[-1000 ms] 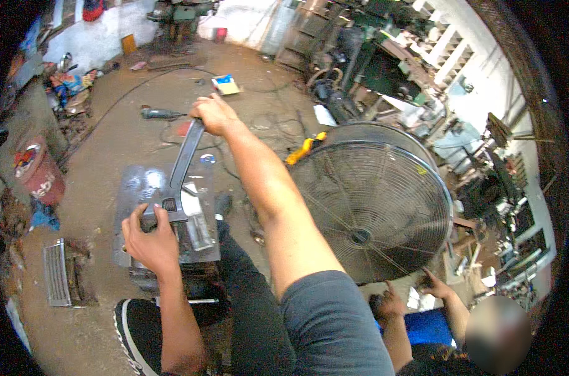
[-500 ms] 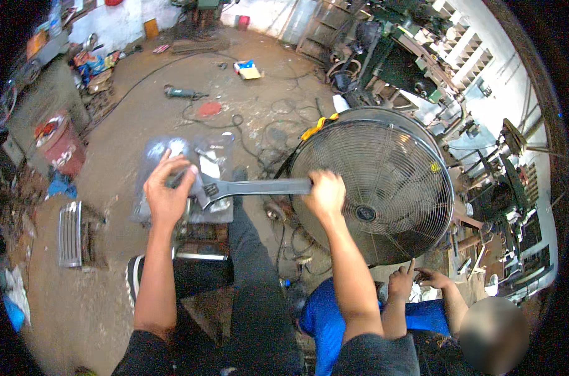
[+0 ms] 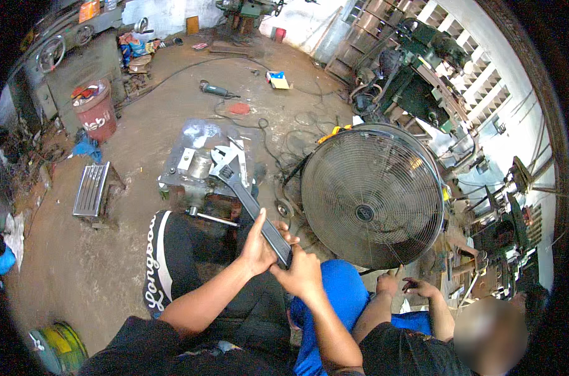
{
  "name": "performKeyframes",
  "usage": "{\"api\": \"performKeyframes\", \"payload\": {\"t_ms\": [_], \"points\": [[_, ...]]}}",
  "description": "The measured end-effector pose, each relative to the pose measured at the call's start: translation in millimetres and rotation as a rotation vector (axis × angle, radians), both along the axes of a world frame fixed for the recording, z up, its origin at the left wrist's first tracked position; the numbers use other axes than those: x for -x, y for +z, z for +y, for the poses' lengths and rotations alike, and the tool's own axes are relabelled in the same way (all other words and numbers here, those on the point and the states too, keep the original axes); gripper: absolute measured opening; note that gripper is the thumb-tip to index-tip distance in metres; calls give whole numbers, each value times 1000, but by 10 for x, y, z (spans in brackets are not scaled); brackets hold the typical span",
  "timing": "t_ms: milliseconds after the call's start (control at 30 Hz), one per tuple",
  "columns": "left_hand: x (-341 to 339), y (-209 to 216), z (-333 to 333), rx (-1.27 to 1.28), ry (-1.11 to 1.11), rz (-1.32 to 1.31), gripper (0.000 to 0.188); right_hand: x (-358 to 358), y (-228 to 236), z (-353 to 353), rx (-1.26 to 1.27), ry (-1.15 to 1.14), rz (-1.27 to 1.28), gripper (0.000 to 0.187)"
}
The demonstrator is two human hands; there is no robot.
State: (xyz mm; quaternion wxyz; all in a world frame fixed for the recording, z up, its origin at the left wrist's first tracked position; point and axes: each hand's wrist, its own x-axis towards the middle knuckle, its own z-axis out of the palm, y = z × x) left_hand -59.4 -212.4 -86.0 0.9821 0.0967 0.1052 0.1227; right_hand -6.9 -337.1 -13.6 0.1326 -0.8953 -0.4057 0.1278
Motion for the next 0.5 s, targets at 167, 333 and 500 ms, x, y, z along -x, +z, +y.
{"api": "performKeyframes", "payload": {"t_ms": [167, 333, 500], "points": [[-173, 212, 11, 16, 9, 135, 48, -574, 111, 33, 84, 177, 931, 23], [-177, 182, 26, -80, -31, 236, 39, -783, -292, 100, 202, -13, 1759, 31], [-132, 87, 109, -127, -130, 96, 41, -702, -477, 142, -149, 124, 1861, 33]]}}
